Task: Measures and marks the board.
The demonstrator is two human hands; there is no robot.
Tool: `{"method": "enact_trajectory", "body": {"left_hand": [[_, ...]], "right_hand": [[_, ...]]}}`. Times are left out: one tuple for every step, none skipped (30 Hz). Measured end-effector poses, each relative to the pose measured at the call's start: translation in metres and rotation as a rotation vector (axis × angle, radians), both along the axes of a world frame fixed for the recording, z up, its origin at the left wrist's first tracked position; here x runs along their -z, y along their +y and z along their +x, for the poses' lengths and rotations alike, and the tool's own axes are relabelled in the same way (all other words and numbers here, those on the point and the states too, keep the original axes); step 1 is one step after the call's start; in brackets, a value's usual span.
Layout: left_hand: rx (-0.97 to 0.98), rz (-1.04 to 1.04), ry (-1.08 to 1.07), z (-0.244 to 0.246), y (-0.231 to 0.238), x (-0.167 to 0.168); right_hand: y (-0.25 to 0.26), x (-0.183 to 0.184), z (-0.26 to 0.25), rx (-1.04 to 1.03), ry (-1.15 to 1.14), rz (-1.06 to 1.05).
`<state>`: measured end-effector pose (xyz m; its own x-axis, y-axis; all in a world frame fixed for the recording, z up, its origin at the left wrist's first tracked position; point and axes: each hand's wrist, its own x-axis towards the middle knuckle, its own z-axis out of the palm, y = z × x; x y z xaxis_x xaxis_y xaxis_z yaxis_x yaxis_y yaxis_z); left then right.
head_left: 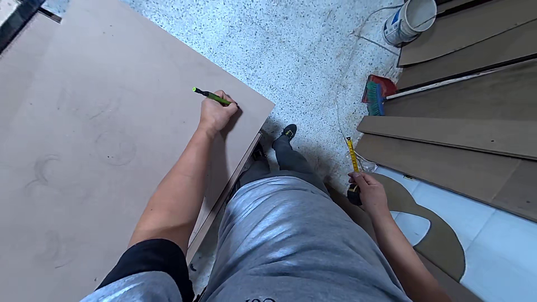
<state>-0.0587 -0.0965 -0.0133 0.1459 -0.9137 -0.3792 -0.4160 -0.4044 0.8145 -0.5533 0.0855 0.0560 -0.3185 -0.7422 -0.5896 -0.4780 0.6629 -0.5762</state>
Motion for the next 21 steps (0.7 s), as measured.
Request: {"method": "enact_trajectory", "body": {"left_hand": [[0.005,0.005,0.006,0.0007,0.0006,-0.0008],[0.013,0.012,0.008,0.0013,0.0010,-0.0021],[0.026,0.017,0.002,0.0015,0.0007,-0.0026],[0.039,0.020,-0.002,0.0015,0.0004,-0.0030],[0.045,0.022,-0.004,0.0017,0.0005,-0.0030],[0.042,0.022,0.003,0.0023,0.0009,-0.0032],[0.027,0.020,0.020,0.0030,0.0013,-0.0027],[0.010,0.018,0.038,0.0035,0.0015,-0.0023],[-0.004,0.014,0.048,0.0035,0.0012,-0.0015],[-0.013,0.013,0.050,0.0026,0.0007,-0.0011],[-0.017,0.013,0.046,0.0013,0.0004,-0.0013],[-0.012,0.014,0.051,0.0007,0.0004,-0.0017],[-0.006,0.017,0.061,0.0011,0.0007,-0.0017],[-0.004,0.019,0.075,0.0021,0.0008,-0.0011],[-0.011,0.017,0.087,0.0028,0.0009,-0.0001],[-0.023,0.013,0.088,0.0028,0.0010,0.0010],[-0.037,0.010,0.077,0.0022,0.0010,0.0017],[-0.045,0.012,0.060,0.0016,0.0004,0.0020],[-0.050,0.013,0.056,0.0009,-0.0002,0.0022],[-0.055,0.007,0.068,0.0002,-0.0009,0.0026],[-0.062,0.000,0.093,-0.0011,-0.0018,0.0026]], "right_hand": [[0.0006,0.0003,0.0000,0.001,-0.005,0.000],[0.0010,0.0008,0.0003,0.002,-0.011,-0.002],[0.0009,0.0015,0.0005,0.002,-0.011,-0.002],[0.0007,0.0023,0.0003,0.003,-0.010,0.001],[0.0005,0.0024,0.0003,0.005,-0.009,0.006],[0.0000,0.0025,0.0005,0.005,-0.008,0.013],[-0.0008,0.0026,0.0011,0.006,-0.007,0.016],[-0.0013,0.0030,0.0014,0.007,-0.007,0.018],[-0.0013,0.0034,0.0012,0.004,-0.010,0.020],[-0.0011,0.0036,0.0011,0.004,-0.013,0.018],[-0.0007,0.0041,0.0008,0.008,-0.015,0.016],[0.0002,0.0046,0.0007,0.014,-0.018,0.012],[0.0010,0.0048,0.0007,0.017,-0.019,0.014],[0.0014,0.0050,0.0011,0.015,-0.015,0.019],[0.0019,0.0052,0.0012,0.011,-0.011,0.023],[0.0027,0.0056,0.0015,0.007,-0.007,0.027],[0.0037,0.0053,0.0022,0.003,-0.006,0.030],[0.0047,0.0038,0.0030,-0.005,-0.007,0.037],[0.0058,0.0019,0.0033,-0.024,-0.003,0.041],[0.0064,0.0011,0.0029,-0.033,-0.004,0.040],[0.0064,0.0014,0.0027,-0.031,-0.006,0.036]]}}
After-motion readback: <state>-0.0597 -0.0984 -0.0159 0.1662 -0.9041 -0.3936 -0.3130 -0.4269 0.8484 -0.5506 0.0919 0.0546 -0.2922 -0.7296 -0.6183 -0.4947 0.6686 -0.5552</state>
